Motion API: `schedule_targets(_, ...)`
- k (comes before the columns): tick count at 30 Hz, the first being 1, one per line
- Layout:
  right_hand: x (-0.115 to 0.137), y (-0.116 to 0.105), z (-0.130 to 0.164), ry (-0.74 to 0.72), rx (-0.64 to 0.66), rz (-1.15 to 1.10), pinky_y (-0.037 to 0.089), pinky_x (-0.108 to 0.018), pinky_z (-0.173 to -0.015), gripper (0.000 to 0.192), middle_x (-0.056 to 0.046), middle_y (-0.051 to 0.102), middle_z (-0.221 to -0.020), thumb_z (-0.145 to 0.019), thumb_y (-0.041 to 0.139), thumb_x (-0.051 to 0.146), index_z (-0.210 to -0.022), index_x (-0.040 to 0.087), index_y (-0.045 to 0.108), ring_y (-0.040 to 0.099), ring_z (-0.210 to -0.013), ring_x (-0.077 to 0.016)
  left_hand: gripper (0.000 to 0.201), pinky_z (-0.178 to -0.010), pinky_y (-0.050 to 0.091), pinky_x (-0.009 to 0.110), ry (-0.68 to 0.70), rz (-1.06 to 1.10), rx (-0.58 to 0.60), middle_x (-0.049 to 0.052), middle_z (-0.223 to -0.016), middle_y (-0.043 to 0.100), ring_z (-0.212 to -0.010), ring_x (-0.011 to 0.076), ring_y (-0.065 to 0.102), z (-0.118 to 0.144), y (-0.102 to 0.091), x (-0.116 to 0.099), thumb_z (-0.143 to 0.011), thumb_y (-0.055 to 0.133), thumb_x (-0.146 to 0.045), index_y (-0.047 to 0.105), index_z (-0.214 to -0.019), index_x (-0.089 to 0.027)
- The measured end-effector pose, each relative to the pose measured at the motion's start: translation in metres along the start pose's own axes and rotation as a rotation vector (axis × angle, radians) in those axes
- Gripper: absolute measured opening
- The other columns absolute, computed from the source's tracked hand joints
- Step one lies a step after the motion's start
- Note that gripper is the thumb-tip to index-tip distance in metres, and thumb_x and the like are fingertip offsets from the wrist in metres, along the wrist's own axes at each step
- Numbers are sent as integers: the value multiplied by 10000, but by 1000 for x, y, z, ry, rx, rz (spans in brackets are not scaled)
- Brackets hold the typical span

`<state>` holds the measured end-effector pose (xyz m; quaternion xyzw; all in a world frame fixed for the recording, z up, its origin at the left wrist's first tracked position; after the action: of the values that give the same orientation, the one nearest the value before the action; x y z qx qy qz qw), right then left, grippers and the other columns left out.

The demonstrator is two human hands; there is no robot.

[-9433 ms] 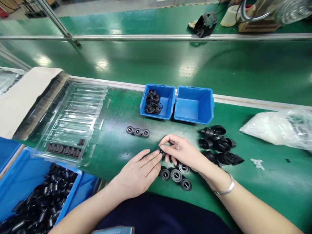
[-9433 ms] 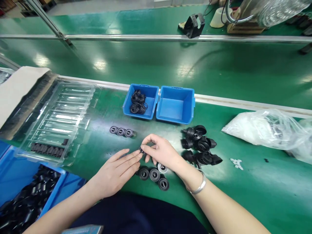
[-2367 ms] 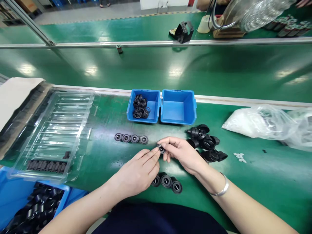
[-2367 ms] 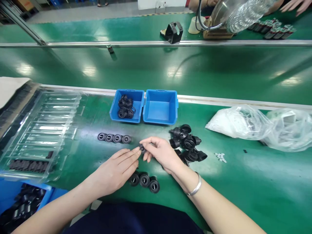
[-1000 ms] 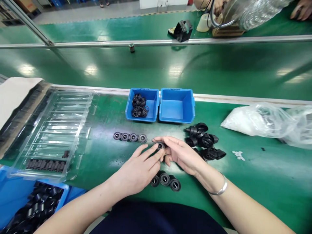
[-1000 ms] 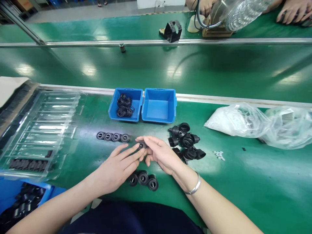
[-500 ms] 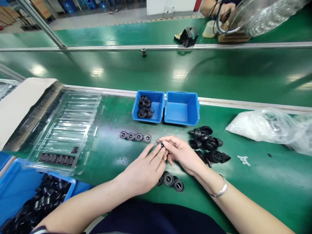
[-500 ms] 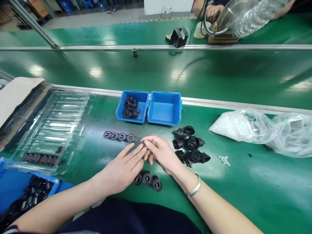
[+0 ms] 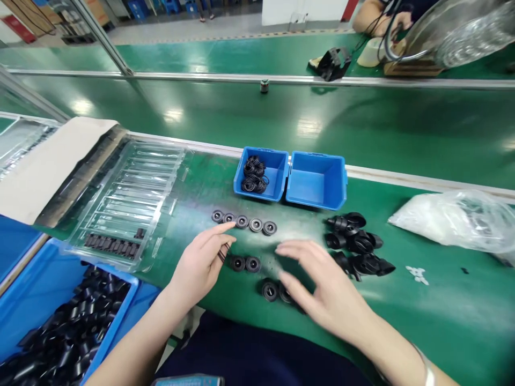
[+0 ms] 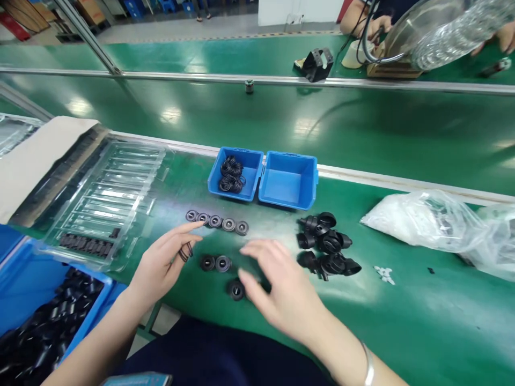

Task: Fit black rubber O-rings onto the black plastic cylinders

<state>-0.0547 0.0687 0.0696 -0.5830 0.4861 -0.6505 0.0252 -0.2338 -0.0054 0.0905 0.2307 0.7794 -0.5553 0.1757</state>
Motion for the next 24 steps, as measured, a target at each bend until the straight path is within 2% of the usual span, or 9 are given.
schedule_targets(2,22,18,13,-123,148,158,454,-516,-1003,426,-151,544,-1325,-892,596,328,-1305,235,544,507,-1221,-313,246,-968,512,345,-73,69,10,131,-1255,626,-1179,191,588,7,-4,9,-947,416,-81,615,-1068,-160)
schedule_targets(4,33,37,20,-193,225,280,426,-571,-1014,503,-167,419,-1462,-881,611,342,-1367,269,503,431,-1304,-360,233,-981,501,344,-98,100,35,118,-1247,632,-1172,189,590,13,-2,13,-955,430,-103,628,-1061,-165)
schedule_targets(7,35,54,16,-245,229,386,401,-603,-1021,499,-164,301,-1545,-892,602,299,-1379,293,495,365,-1357,-386,225,-994,492,340,-116,128,69,100,-1243,635,-1164,182,591,21,3,18,-959,449,-123,637,-1072,-173)
schedule_targets(9,32,59,11,-281,227,419,409,-578,-1028,463,-159,369,-1512,-913,569,259,-1371,275,507,399,-1339,-358,224,-985,499,335,-141,148,73,84,-1200,658,-1136,177,605,24,3,22,-962,461,-144,647,-1082,-184)
schedule_targets(12,27,59,5,-346,221,450,464,-503,-997,454,-156,510,-1401,-923,520,166,-1372,238,510,502,-1250,-300,205,-935,527,327,-233,186,62,60,-1089,698,-1050,175,642,31,1,32,-965,488,-200,668,-1063,-204)
schedule_targets(14,24,56,4,-390,216,471,488,-471,-966,486,-155,547,-1361,-911,499,105,-1382,223,500,537,-1204,-282,197,-850,559,297,-307,234,70,49,-1023,713,-945,163,672,35,1,39,-962,503,-229,675,-1055,-211)
schedule_targets(17,18,52,5,-451,228,506,494,-457,-946,498,-161,555,-1350,-916,470,79,-1397,205,483,547,-1181,-276,198,-738,586,258,-383,337,76,36,-958,725,-808,140,696,42,5,48,-952,508,-228,672,-1060,-205)
schedule_targets(22,6,46,5,-517,288,610,486,-454,-929,466,-183,537,-1366,-931,447,65,-1378,185,499,557,-1141,-275,191,-734,599,266,-416,409,58,33,-931,730,-821,147,709,45,7,56,-946,516,-241,676,-1040,-194)
schedule_targets(24,4,40,4,-509,279,623,478,-462,-926,409,-181,552,-1345,-934,485,119,-1336,178,538,557,-1136,-284,182,-742,595,271,-424,399,56,33,-918,734,-795,145,711,46,7,59,-945,528,-251,676,-1032,-192)
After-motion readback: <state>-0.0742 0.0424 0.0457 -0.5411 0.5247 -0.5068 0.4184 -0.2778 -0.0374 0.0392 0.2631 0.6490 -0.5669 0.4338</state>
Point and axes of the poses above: each hand's wrist, its own z-axis away from the middle knuckle, its own y-axis out of the palm, x = y × z, the point moved 8 cm from there along -z, towards the middle knuckle
